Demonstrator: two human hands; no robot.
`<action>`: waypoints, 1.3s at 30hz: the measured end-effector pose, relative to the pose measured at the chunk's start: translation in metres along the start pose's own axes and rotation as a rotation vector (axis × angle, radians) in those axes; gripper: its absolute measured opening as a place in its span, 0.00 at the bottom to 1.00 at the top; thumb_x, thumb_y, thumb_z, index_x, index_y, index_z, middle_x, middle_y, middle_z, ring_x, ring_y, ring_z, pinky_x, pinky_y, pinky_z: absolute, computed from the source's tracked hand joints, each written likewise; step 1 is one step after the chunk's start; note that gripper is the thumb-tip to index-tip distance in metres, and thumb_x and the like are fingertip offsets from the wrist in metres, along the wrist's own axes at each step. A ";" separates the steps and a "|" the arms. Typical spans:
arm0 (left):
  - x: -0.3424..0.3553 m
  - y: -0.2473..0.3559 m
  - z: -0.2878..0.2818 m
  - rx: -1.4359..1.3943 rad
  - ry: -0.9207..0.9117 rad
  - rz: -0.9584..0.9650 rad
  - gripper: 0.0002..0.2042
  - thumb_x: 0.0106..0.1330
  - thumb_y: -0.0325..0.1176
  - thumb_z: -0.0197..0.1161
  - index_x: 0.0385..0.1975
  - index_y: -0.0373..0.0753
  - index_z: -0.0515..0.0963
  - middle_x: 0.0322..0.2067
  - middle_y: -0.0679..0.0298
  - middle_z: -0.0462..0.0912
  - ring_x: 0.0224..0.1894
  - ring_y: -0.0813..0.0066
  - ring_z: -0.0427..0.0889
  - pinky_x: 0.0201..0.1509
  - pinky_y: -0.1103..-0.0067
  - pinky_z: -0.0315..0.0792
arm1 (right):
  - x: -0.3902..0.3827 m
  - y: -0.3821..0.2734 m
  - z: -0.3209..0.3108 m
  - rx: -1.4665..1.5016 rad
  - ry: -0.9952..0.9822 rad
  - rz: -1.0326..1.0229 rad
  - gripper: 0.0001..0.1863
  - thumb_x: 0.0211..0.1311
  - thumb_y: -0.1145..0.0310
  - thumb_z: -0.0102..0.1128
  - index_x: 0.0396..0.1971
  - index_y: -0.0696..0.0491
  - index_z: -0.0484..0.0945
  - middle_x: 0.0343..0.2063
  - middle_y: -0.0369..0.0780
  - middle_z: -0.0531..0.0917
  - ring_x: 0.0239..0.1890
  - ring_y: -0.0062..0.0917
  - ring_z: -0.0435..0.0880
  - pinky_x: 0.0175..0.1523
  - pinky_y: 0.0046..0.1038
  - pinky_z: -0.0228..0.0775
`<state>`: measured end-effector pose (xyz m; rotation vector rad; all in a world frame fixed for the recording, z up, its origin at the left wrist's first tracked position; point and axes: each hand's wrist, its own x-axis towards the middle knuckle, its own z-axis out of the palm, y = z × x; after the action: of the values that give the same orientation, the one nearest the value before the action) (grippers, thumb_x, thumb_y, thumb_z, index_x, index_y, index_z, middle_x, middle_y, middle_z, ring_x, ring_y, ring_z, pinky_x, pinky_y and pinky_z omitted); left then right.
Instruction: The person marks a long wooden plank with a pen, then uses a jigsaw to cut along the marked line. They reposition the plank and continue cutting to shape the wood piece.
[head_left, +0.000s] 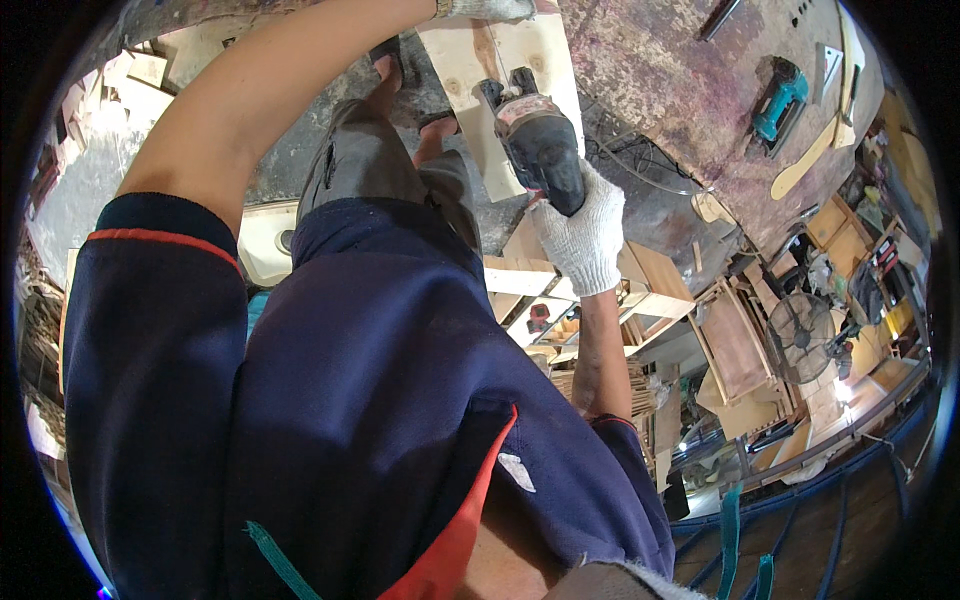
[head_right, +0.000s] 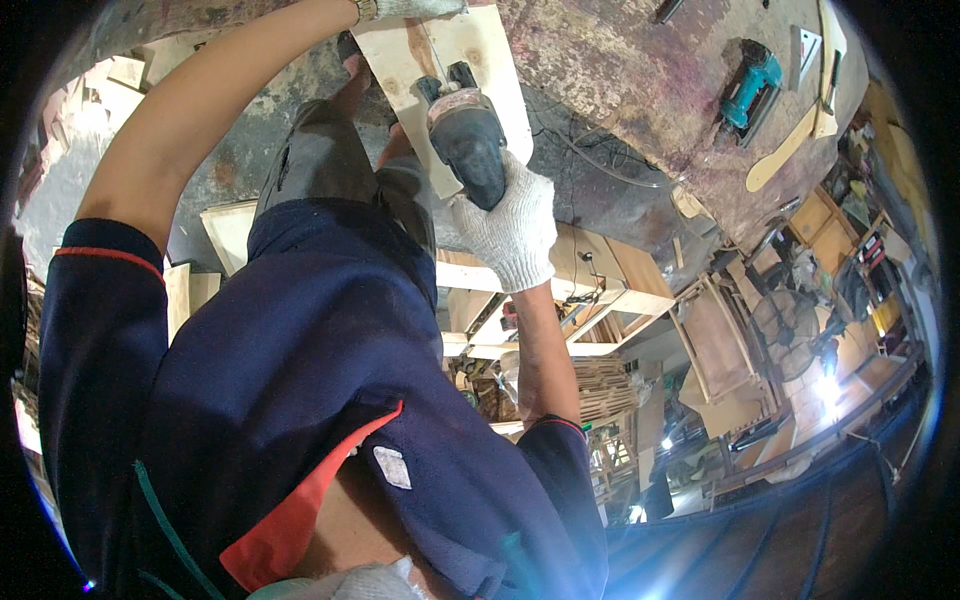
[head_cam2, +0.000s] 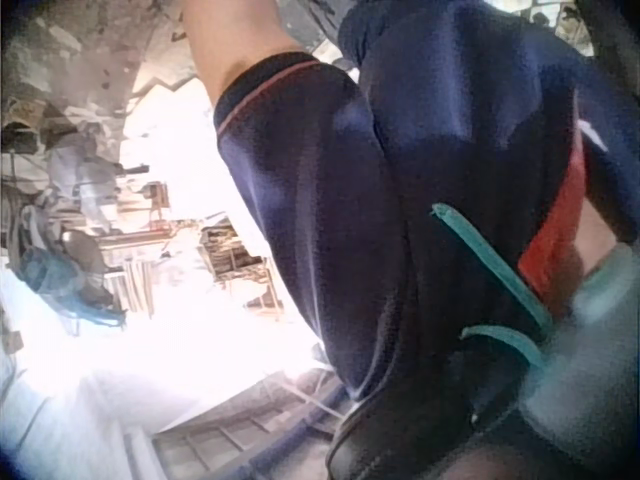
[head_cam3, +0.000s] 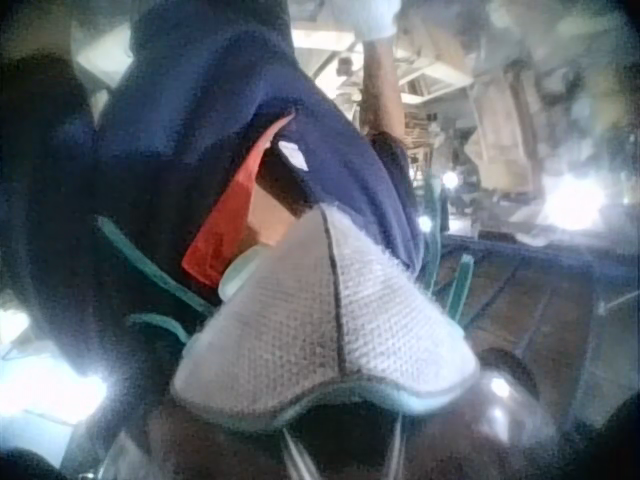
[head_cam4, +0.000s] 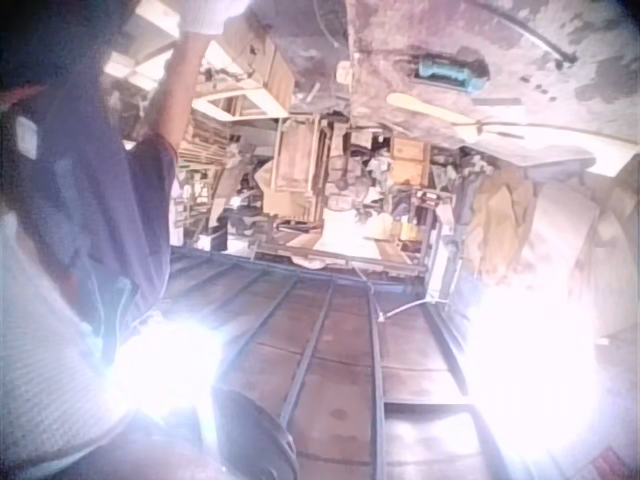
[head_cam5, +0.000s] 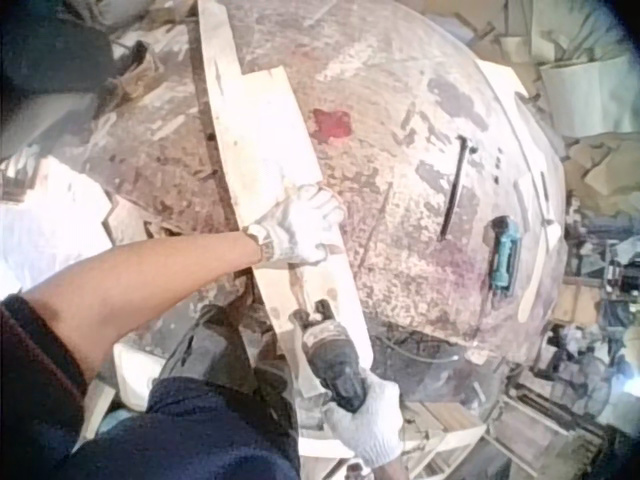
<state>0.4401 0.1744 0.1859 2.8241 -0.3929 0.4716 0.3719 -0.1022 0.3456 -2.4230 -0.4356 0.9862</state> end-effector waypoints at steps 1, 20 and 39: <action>0.000 0.000 0.000 -0.002 -0.029 -0.010 0.23 0.58 0.55 0.65 0.39 0.39 0.78 0.39 0.58 0.78 0.48 0.59 0.76 0.58 0.62 0.66 | 0.001 -0.003 -0.001 0.026 -0.021 0.020 0.14 0.46 0.73 0.68 0.36 0.60 0.84 0.26 0.45 0.88 0.30 0.24 0.89 0.39 0.29 0.78; 0.000 -0.001 0.001 -0.060 0.009 -0.044 0.20 0.54 0.52 0.66 0.34 0.41 0.76 0.35 0.59 0.76 0.44 0.59 0.76 0.54 0.63 0.67 | 0.010 -0.007 -0.002 0.015 -0.016 0.019 0.23 0.41 0.62 0.72 0.39 0.60 0.85 0.29 0.52 0.87 0.33 0.45 0.89 0.43 0.39 0.80; 0.001 -0.098 -0.006 -0.026 0.027 -0.048 0.22 0.61 0.52 0.64 0.44 0.38 0.78 0.44 0.56 0.81 0.53 0.54 0.78 0.64 0.58 0.68 | 0.014 -0.011 -0.002 -0.028 -0.005 0.006 0.23 0.42 0.62 0.72 0.39 0.58 0.85 0.25 0.49 0.87 0.29 0.41 0.89 0.41 0.37 0.80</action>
<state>0.4691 0.2670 0.1720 2.7922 -0.3234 0.4901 0.3816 -0.0874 0.3444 -2.4489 -0.4471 0.9957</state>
